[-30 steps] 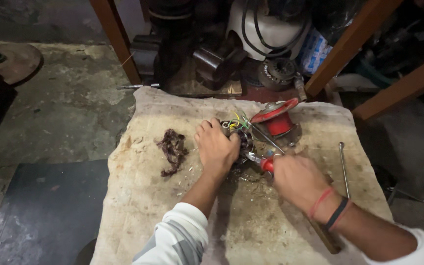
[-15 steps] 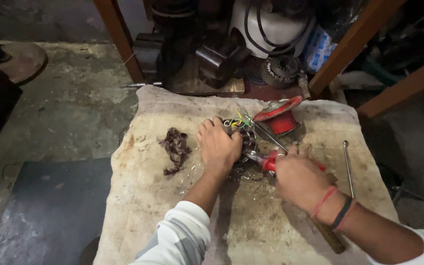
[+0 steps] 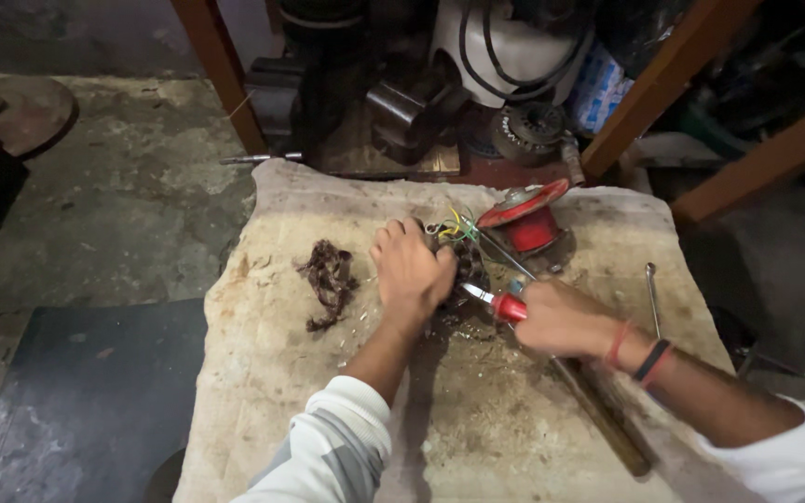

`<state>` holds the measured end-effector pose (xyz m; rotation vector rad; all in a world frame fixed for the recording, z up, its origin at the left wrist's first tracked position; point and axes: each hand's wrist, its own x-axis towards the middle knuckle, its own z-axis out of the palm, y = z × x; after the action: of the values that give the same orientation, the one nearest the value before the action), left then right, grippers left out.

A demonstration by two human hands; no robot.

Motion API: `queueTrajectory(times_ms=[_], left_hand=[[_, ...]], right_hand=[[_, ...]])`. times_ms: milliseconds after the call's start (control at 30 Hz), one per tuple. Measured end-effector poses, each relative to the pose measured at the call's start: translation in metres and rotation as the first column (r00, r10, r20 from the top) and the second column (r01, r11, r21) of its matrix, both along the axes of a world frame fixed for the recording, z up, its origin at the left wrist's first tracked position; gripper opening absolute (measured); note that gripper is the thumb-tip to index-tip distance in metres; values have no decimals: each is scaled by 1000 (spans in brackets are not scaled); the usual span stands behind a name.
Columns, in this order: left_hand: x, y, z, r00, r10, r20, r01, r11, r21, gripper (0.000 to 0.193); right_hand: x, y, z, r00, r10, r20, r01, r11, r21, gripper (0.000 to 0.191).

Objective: The person uses a hammer to tap a small metal component on a workbench, then uses red-handled pliers to cut and strip wires from the component. The work is performed on a cloth-covered bench with tools and parts nearby.

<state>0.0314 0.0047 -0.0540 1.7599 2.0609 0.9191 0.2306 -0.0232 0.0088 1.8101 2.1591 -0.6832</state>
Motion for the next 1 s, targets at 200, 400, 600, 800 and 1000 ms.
queueTrajectory(times_ms=[200, 400, 600, 800, 1000], left_hand=[[0, 1, -1, 1000, 18, 24, -18, 1000, 3, 50], [-1, -3, 0, 999, 32, 14, -33, 999, 35, 51], [0, -6, 4, 999, 25, 37, -24, 1000, -8, 49], [1, -7, 3, 999, 40, 37, -41, 998, 36, 47], [0, 1, 1, 999, 27, 36, -27, 1000, 15, 52]], right_hand=[[0, 7, 2, 956, -252, -153, 193, 928, -320, 30], [-15, -37, -3, 922, 275, 273, -380, 777, 502, 25], [-21, -49, -9, 931, 253, 263, -364, 679, 638, 25], [-10, -21, -1, 974, 217, 63, -226, 928, 295, 15], [-6, 8, 7, 964, -232, -128, 188, 939, -287, 13]])
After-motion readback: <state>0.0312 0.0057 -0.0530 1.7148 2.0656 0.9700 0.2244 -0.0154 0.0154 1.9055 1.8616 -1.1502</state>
